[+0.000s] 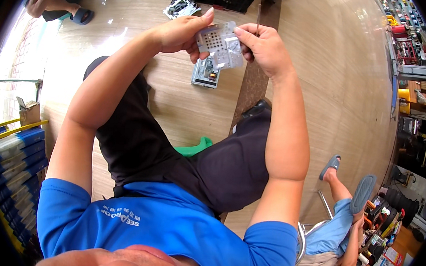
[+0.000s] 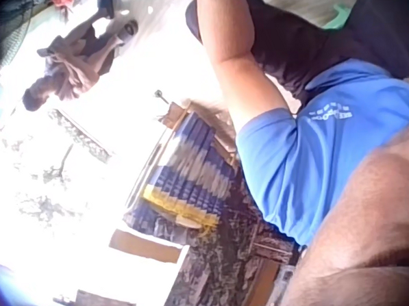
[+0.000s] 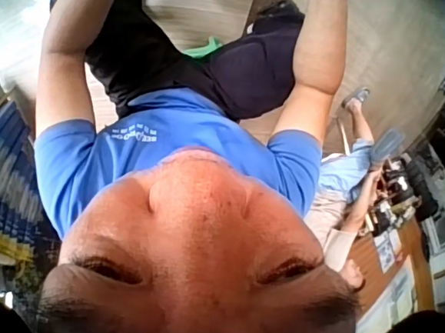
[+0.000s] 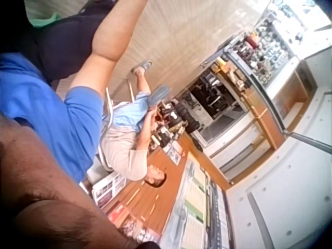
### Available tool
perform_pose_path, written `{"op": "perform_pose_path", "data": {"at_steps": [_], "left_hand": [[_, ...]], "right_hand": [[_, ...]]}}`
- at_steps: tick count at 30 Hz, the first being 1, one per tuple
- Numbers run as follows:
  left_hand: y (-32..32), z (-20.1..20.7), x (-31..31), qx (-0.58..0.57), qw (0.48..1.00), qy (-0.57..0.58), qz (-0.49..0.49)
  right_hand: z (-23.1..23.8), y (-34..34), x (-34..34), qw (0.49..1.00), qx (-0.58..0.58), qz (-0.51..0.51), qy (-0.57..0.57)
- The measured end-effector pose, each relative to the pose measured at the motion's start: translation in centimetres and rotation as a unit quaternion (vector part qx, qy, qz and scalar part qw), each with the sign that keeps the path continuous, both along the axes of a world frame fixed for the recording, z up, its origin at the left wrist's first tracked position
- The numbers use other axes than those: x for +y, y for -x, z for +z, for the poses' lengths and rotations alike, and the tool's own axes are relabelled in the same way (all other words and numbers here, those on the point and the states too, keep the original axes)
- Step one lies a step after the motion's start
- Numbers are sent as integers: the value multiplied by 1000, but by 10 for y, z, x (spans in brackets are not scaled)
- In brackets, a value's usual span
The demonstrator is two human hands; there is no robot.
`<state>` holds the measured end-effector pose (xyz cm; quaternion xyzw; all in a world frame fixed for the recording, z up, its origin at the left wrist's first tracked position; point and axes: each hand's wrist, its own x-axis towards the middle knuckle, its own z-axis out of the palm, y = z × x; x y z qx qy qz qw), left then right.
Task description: The person disassembles a silver electronic unit by hand and using a screwdriver, removing screws and detaching a metal panel to reveal internal components.
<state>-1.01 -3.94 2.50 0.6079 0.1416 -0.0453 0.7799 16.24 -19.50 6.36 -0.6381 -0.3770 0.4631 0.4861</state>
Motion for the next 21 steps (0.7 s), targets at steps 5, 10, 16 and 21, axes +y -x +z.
{"op": "perform_pose_path", "data": {"at_steps": [5, 10, 16, 21], "left_hand": [[1, 3, -1, 1, 1000, -2, -5], [-2, -5, -2, 12, 1000, -10, -25], [-4, 2, -4, 4, 1000, 8, 15], [-5, -5, 1, 1, 998, 17, 55]], "right_hand": [[-4, -1, 2, 1000, -6, 8, -19], [-3, 0, 3, 1000, -6, 1, -6], [-3, -5, 1, 997, -49, -39, -53], [-6, -4, 4, 993, -52, -59, -83]]}}
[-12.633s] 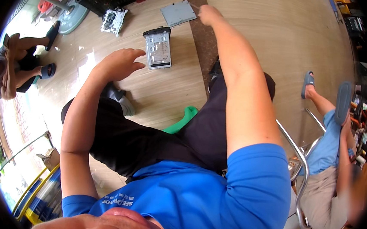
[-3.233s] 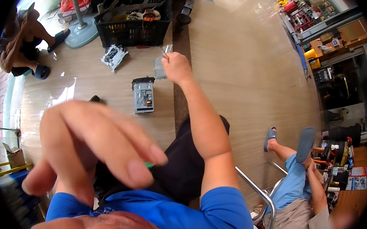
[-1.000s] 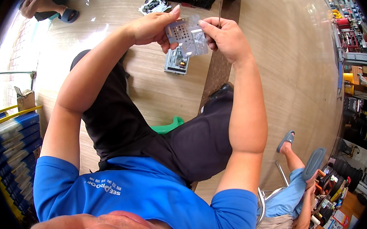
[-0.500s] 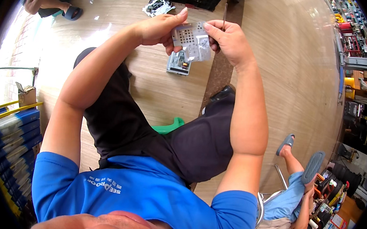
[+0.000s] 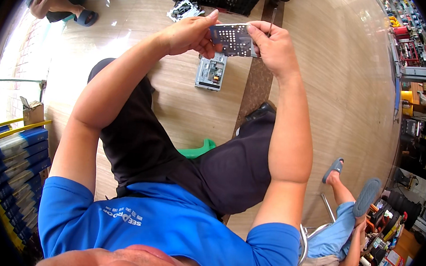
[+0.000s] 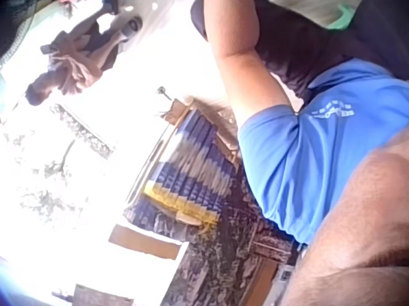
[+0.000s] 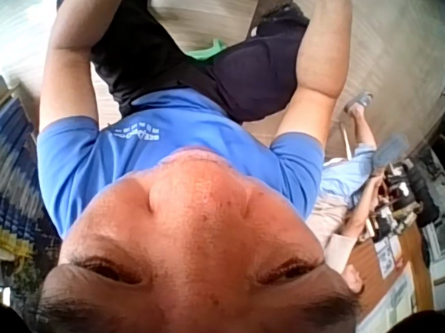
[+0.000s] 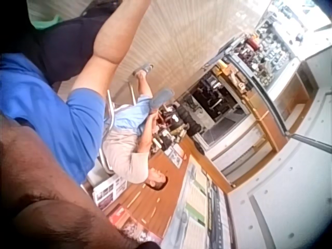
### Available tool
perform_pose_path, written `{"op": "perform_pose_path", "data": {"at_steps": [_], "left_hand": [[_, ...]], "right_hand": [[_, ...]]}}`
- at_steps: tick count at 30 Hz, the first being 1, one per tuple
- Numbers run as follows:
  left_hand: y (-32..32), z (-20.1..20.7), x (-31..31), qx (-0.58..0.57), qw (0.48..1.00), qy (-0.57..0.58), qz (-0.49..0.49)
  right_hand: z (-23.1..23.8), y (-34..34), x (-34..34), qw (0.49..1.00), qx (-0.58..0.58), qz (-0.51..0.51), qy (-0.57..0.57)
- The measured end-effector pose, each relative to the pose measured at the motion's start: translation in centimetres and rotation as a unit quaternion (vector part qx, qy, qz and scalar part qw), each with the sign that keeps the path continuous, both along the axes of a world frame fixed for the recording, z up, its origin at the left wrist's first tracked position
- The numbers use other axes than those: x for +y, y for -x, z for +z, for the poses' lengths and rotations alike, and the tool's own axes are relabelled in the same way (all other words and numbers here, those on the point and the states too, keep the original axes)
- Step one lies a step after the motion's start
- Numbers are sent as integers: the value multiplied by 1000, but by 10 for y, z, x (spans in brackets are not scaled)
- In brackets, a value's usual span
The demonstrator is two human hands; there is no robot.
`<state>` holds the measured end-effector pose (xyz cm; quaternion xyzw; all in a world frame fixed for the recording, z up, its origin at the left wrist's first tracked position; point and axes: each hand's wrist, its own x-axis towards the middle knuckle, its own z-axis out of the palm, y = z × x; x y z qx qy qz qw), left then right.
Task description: The person disassembles a silver electronic unit by hand and using a screwdriver, removing screws and detaching a metal panel to reveal internal components.
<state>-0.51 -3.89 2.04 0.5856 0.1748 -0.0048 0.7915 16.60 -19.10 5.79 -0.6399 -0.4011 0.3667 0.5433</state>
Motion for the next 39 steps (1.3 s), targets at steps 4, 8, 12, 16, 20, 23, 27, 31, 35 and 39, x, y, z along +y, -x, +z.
{"op": "perform_pose_path", "data": {"at_steps": [4, 8, 12, 16, 20, 23, 27, 31, 35, 39], "left_hand": [[0, 9, -4, 0, 1000, -21, 14], [0, 14, -8, -8, 999, -44, -2], [0, 10, -6, -9, 997, -70, -28], [-6, 0, -7, -18, 997, -69, 36], [-4, 3, -7, -4, 994, -61, 92], [-8, 1, -5, 18, 993, -34, 114], [-14, -8, -4, 14, 992, -14, 125], [-15, -10, -8, -2, 990, 3, 143], [-14, -12, -5, 3, 988, 0, 152], [-17, -10, -3, 7, 987, -13, 162]], "right_hand": [[3, -2, -1, 999, -45, -16, 0], [1, -5, 0, 997, -67, -26, 20], [0, -1, 0, 998, -55, -10, 35], [6, 6, 2, 994, -89, -66, 18], [6, 6, 5, 992, -104, -70, 25], [-1, 1, 3, 978, -199, -57, 36], [3, 7, 0, 970, -237, -41, 38], [6, 12, -2, 979, -196, -29, 53], [9, 13, 1, 971, -195, 19, 135], [6, 14, 2, 964, -218, 53, 140]]}}
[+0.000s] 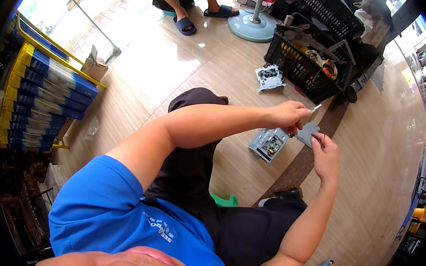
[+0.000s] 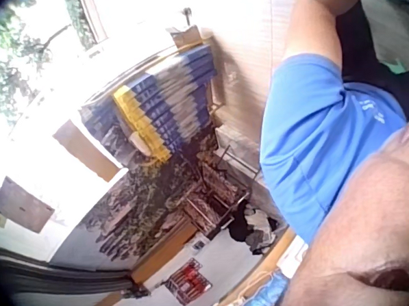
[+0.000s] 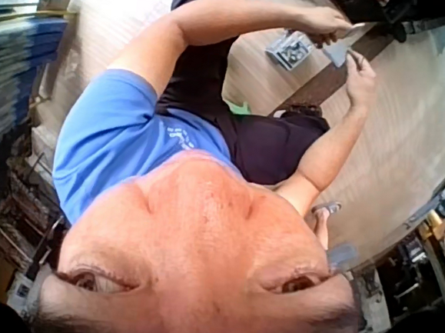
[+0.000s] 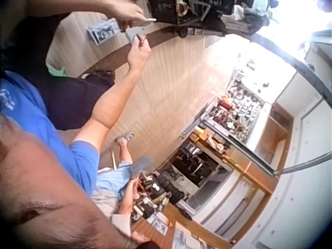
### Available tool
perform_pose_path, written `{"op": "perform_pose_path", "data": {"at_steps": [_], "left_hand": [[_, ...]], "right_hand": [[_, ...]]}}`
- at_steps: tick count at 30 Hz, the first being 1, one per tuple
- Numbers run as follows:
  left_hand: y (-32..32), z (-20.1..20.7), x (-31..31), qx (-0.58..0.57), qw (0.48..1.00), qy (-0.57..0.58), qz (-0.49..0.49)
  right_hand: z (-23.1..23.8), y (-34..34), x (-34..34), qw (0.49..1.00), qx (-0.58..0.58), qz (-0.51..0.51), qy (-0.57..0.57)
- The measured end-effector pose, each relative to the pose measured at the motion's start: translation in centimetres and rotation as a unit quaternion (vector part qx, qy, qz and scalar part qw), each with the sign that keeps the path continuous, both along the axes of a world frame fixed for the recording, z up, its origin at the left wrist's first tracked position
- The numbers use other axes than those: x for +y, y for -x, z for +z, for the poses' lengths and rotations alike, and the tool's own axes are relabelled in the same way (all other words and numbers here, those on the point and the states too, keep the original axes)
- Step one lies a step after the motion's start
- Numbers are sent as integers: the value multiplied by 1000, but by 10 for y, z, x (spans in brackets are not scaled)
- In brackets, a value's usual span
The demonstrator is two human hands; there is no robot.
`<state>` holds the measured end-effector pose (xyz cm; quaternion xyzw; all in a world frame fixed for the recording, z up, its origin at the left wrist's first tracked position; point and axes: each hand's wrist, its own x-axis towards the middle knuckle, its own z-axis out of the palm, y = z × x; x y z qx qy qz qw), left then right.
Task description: The person disassembles a silver electronic unit by hand and using a screwdriver, removing screws and detaching a metal panel to reveal internal components.
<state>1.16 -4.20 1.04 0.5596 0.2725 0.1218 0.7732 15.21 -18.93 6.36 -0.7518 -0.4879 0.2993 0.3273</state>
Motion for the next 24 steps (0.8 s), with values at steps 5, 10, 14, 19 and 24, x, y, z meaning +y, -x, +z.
{"op": "perform_pose_path", "data": {"at_steps": [5, 10, 14, 19, 24], "left_hand": [[-4, 0, -2, -9, 1000, 0, -8], [0, -6, -3, -12, 1000, 4, 12], [-3, 5, 0, -56, 995, 41, 69], [12, 22, 39, -110, 979, 71, 155], [19, 15, 38, -83, 984, 67, 143]], "right_hand": [[3, 0, 1, 1000, -26, 9, 5], [4, 3, 0, 996, -72, 46, -5], [-11, -10, -7, 1000, -4, 13, -11], [-6, -5, -8, 999, -21, 11, -27], [-4, -2, -5, 999, -35, 19, -11]]}}
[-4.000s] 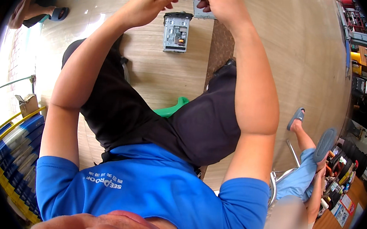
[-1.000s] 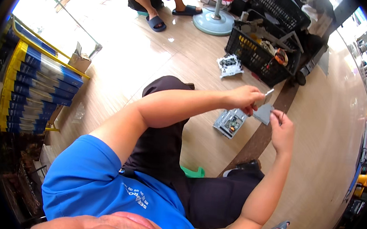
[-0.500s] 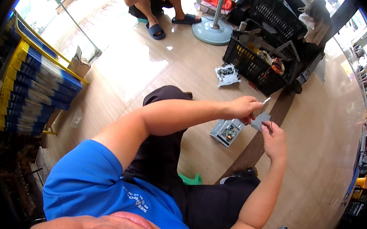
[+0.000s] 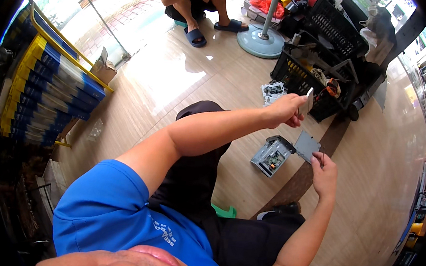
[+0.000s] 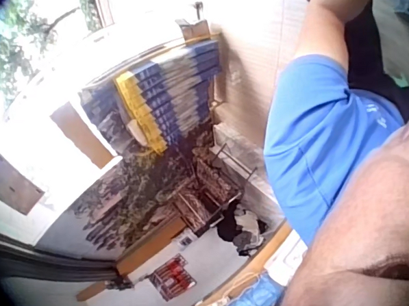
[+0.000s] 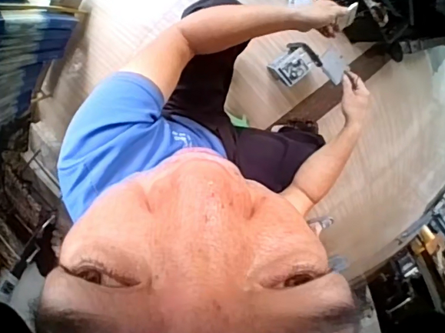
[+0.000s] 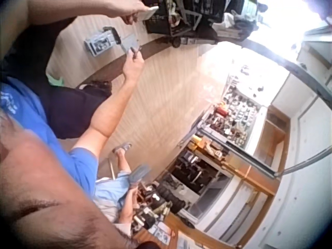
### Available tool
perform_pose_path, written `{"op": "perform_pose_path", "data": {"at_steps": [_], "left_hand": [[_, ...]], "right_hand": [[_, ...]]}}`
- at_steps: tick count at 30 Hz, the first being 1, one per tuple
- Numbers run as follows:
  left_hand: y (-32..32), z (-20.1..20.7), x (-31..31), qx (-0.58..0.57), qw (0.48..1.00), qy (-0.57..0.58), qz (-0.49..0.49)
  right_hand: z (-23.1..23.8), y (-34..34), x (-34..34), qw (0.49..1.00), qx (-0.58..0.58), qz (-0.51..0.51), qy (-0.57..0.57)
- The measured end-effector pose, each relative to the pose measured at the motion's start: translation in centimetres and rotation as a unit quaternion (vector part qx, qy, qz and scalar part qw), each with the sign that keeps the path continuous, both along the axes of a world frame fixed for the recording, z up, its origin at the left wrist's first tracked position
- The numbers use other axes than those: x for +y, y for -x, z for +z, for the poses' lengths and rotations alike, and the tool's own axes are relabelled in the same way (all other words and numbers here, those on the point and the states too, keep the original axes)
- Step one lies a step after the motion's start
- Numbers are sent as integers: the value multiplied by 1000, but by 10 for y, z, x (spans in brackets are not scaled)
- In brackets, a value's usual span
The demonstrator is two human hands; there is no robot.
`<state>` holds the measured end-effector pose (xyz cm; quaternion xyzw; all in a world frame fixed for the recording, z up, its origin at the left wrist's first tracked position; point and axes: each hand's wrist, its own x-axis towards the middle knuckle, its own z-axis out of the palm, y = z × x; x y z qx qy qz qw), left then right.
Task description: The person disassembles a silver electronic unit by hand and using a screwdriver, removing screws and detaching a metal panel to reveal internal components.
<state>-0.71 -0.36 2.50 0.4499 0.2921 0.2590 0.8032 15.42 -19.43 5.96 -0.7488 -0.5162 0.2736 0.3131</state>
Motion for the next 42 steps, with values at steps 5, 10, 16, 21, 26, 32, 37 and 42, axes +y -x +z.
{"op": "perform_pose_path", "data": {"at_steps": [5, 10, 16, 21, 26, 32, 37, 42], "left_hand": [[-2, 1, -11, 14, 1000, -7, -11], [-1, 4, -13, 16, 1000, -6, -6], [3, 9, 0, -31, 999, 10, 18], [31, 29, 59, -152, 973, 78, 158], [72, 43, 94, -189, 939, 69, 279], [54, 41, 45, -42, 986, -140, 85], [41, 36, 11, 39, 985, -167, -3], [44, 34, 14, 29, 989, -140, 30]], "right_hand": [[-2, 1, 4, 1000, -17, 6, -25], [-2, 6, 6, 1000, -1, 3, -18], [-11, -2, 5, 999, 21, 6, -33], [-6, -4, 0, 999, 18, -33, -13], [-12, -10, -3, 999, 22, -27, -14], [-6, -4, 6, 999, 4, -38, 13], [-12, -3, 10, 999, 26, -29, 5], [-11, 4, 15, 1000, 12, -12, 9]]}}
